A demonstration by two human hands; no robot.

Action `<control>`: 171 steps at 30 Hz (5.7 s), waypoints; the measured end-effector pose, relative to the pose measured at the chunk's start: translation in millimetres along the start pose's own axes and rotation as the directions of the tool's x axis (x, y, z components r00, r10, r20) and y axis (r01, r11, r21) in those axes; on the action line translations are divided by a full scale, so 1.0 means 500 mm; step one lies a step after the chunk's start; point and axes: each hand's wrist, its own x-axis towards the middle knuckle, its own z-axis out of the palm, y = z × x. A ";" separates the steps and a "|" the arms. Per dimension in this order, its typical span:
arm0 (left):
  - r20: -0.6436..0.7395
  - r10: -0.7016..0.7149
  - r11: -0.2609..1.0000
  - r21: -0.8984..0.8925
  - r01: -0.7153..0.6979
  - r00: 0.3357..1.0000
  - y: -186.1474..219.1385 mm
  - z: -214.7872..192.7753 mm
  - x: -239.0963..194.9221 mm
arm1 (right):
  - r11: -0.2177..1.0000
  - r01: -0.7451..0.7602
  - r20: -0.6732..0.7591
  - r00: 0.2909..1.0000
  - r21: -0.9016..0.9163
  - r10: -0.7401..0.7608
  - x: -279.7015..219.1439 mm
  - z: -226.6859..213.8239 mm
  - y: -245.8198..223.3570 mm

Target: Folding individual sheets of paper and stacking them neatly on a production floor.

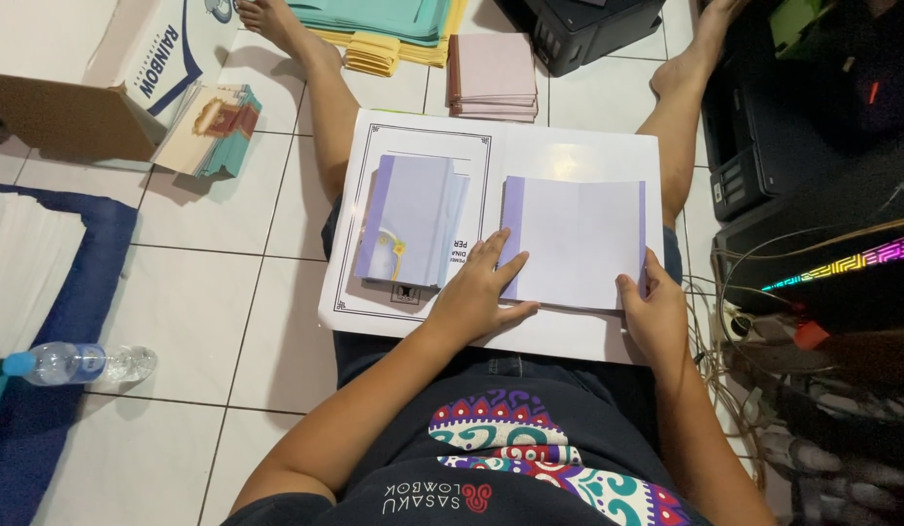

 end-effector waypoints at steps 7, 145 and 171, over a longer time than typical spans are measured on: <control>-0.012 0.013 1.000 0.003 -0.013 1.000 -0.007 0.007 -0.002 | 1.000 0.016 -0.013 1.000 -0.002 -0.016 0.005 0.006 0.025; -0.018 -0.084 0.972 0.218 0.086 0.996 0.056 0.025 0.207 | 0.738 0.491 0.377 0.863 -0.463 -0.337 0.052 0.053 -0.074; 0.087 0.147 0.955 0.247 -0.164 0.985 0.012 0.052 0.094 | 0.692 0.497 0.433 0.855 -0.524 -0.287 0.113 0.095 -0.034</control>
